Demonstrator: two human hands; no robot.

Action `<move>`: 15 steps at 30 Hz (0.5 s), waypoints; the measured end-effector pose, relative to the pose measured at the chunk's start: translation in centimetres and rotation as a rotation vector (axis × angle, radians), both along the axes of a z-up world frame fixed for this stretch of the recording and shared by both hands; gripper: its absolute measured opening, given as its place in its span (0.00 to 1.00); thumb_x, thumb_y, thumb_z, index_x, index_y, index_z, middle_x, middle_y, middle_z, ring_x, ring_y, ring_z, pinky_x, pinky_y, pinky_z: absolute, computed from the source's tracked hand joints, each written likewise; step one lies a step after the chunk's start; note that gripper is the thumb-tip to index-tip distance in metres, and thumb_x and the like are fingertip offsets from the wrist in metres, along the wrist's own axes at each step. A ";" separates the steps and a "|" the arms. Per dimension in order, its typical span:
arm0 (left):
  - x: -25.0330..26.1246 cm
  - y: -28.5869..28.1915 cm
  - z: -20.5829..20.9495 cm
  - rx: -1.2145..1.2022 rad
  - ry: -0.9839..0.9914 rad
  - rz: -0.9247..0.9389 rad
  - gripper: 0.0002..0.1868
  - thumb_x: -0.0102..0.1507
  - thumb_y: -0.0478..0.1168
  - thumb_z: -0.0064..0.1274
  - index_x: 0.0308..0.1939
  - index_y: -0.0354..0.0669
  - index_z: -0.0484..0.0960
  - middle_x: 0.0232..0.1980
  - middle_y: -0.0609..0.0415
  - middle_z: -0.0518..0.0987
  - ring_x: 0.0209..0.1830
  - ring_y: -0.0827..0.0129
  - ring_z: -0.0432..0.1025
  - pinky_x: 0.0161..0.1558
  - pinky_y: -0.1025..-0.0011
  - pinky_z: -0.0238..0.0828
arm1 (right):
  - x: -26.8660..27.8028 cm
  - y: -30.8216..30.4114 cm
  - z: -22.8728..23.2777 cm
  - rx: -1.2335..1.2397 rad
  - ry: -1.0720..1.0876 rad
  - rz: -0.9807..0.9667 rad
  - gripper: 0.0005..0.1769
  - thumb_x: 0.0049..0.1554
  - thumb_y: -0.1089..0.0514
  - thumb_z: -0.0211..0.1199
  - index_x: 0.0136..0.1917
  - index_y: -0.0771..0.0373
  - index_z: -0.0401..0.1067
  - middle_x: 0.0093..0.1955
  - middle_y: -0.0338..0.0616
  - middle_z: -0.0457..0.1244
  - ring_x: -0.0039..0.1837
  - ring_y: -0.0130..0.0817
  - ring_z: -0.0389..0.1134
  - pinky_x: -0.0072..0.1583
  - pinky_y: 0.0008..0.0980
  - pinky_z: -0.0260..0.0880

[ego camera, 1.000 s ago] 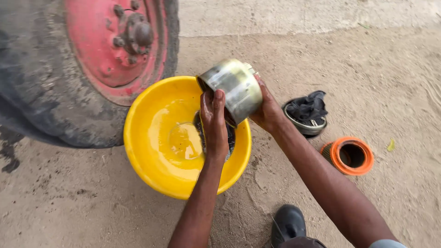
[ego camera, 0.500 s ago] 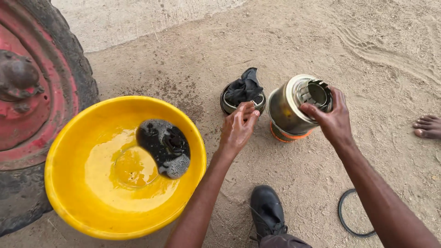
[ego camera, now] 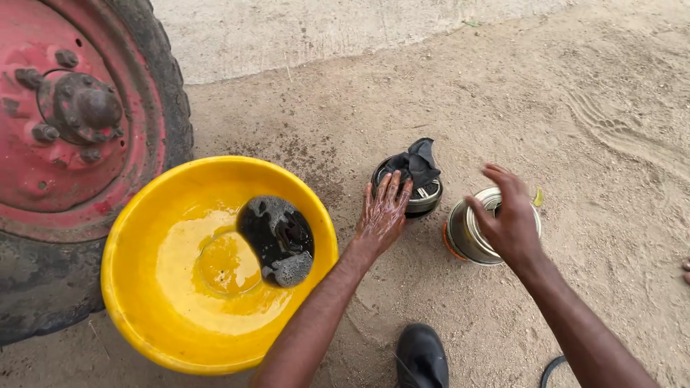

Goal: The recorder is cleaning a metal tractor air filter assembly and filter mesh in a yellow basin using a black cloth and solvent.

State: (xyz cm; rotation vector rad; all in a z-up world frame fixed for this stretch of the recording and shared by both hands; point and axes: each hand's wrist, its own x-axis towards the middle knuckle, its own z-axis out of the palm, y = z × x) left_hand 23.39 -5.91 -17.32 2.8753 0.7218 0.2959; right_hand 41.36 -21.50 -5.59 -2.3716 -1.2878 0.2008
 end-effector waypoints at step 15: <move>-6.2 2.9 1.0 -0.655 -0.399 0.423 0.28 0.70 0.43 0.43 0.73 0.39 0.63 0.71 0.41 0.70 0.66 0.55 0.72 0.59 0.62 0.78 | 0.9 15.8 -4.0 -0.568 0.434 0.405 0.62 0.41 0.34 0.73 0.80 0.56 0.51 0.67 0.57 0.63 0.63 0.52 0.72 0.57 0.52 0.81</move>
